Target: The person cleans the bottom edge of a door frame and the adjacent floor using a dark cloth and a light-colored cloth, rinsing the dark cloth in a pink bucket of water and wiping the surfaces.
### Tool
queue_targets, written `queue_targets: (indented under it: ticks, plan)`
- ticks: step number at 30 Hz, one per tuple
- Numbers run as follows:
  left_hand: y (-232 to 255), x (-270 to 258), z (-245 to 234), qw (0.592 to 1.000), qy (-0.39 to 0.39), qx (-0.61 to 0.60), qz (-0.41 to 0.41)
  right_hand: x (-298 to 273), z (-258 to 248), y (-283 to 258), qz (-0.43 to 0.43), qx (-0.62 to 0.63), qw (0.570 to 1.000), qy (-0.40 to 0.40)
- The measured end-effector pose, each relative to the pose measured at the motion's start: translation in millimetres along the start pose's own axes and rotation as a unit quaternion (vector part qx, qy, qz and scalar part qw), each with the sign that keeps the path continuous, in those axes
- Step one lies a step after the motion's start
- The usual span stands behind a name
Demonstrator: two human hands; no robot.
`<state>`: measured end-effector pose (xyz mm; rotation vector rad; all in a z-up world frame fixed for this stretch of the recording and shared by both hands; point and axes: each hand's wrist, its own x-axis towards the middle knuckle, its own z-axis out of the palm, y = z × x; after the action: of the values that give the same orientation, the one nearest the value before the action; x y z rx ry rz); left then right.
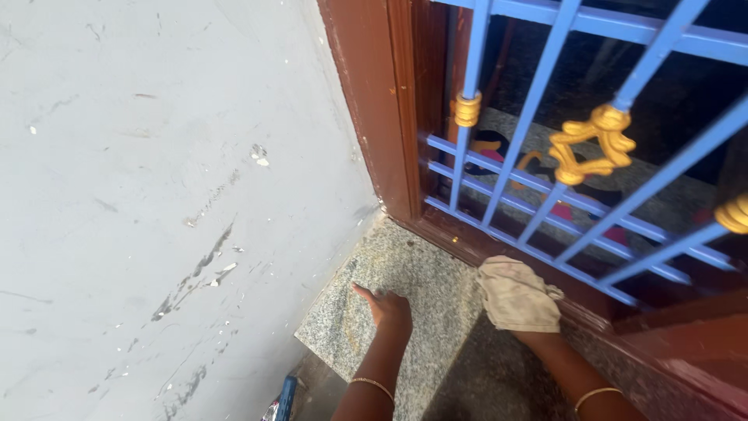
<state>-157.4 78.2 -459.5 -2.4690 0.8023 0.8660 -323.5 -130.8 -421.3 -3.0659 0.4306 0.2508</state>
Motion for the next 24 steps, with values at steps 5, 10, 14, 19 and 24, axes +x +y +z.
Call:
queue_targets:
  ticks: [5,10,14,19,24]
  plan:
    - [-7.4,7.1,8.1,1.000,-0.008,0.019,0.007,-48.7,-11.6,21.2,0.155,0.033,0.984,-0.078]
    - [-13.9,10.9,18.4,0.998,0.043,-0.008,0.037,-45.8,-20.8,4.0,0.296,0.140,0.938,-0.115]
    - [-15.9,4.0,7.3,0.999,0.028,0.007,0.045,-33.9,-7.9,-17.7,0.376,0.470,0.794,-0.083]
    - [-26.8,-12.9,-4.0,0.999,-0.008,-0.001,0.037,-39.3,0.7,-71.2,0.278,0.673,0.671,-0.144]
    - [-21.4,28.0,47.8,0.995,0.100,-0.015,-0.012,-110.2,-34.9,-86.9,0.178,0.509,0.810,-0.233]
